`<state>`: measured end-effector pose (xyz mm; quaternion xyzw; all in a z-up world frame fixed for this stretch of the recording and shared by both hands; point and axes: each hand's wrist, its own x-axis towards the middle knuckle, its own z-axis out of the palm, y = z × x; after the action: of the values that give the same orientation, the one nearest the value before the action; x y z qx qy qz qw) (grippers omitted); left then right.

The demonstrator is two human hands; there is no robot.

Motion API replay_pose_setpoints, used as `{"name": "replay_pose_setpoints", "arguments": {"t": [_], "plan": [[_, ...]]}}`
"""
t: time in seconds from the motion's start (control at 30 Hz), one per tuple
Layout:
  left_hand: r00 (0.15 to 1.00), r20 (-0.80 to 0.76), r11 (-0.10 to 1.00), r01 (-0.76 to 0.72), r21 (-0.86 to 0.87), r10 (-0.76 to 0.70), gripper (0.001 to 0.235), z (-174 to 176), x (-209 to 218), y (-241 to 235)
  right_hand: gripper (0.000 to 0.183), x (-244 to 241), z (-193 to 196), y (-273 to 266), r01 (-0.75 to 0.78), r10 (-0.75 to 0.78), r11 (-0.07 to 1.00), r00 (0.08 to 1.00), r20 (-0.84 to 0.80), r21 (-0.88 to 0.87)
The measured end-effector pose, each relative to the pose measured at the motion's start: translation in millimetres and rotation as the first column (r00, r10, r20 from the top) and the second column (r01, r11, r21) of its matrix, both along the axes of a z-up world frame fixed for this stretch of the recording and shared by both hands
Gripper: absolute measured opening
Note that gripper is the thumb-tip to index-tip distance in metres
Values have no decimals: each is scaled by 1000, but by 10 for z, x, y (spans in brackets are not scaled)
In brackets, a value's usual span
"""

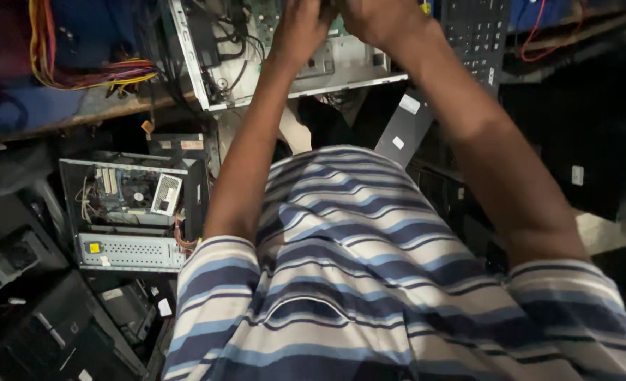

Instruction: The person cleans the interior of a desktop computer case using a toothbrush. They brush the motherboard, CPU fan, and a removed power supply unit, then place the power supply back into the case.

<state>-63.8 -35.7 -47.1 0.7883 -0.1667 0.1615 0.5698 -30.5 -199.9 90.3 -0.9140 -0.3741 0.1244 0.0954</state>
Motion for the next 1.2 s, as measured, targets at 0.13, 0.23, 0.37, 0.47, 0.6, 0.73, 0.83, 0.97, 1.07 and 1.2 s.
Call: {"name": "replay_pose_setpoints", "arguments": {"t": [0.13,0.23,0.37,0.47,0.6,0.73,0.83,0.97,1.07,1.2], "plan": [[995,-95,999,13,37,-9,31,720,-66,249,27,22,177,118,108,-115,974,993,25,198],[983,-185,984,-22,-176,-12,22,1454,-590,335,24,-62,261,133,223,-219,958,975,-41,178],[945,-302,965,44,-259,-124,31,2734,-1744,556,23,-112,479,125,280,-273,925,960,-64,257],[952,-167,952,218,-213,-256,31,3358,-2354,733,24,-249,577,-22,208,-314,896,921,229,393],[966,-107,960,212,-184,-234,31,3459,-2417,792,17,-522,493,-277,381,-555,557,832,-10,738],[970,-78,963,215,-163,-230,31,3362,-2285,788,17,-996,65,-387,549,-726,464,685,-57,695],[969,-63,962,228,-148,-239,31,3483,-2389,816,21,-1330,-233,-482,711,-802,339,561,-205,616],[967,-62,961,236,-143,-247,31,3651,-2518,845,24,-1596,-497,-649,617,-819,334,564,-105,713],[969,-66,964,228,-140,-239,31,3745,-2583,851,24,-1604,-633,-818,612,-847,189,498,-188,767],[970,-65,966,225,-130,-235,32,3818,-2622,845,27,-1465,-771,-1029,674,-814,-92,373,-445,733]]}}
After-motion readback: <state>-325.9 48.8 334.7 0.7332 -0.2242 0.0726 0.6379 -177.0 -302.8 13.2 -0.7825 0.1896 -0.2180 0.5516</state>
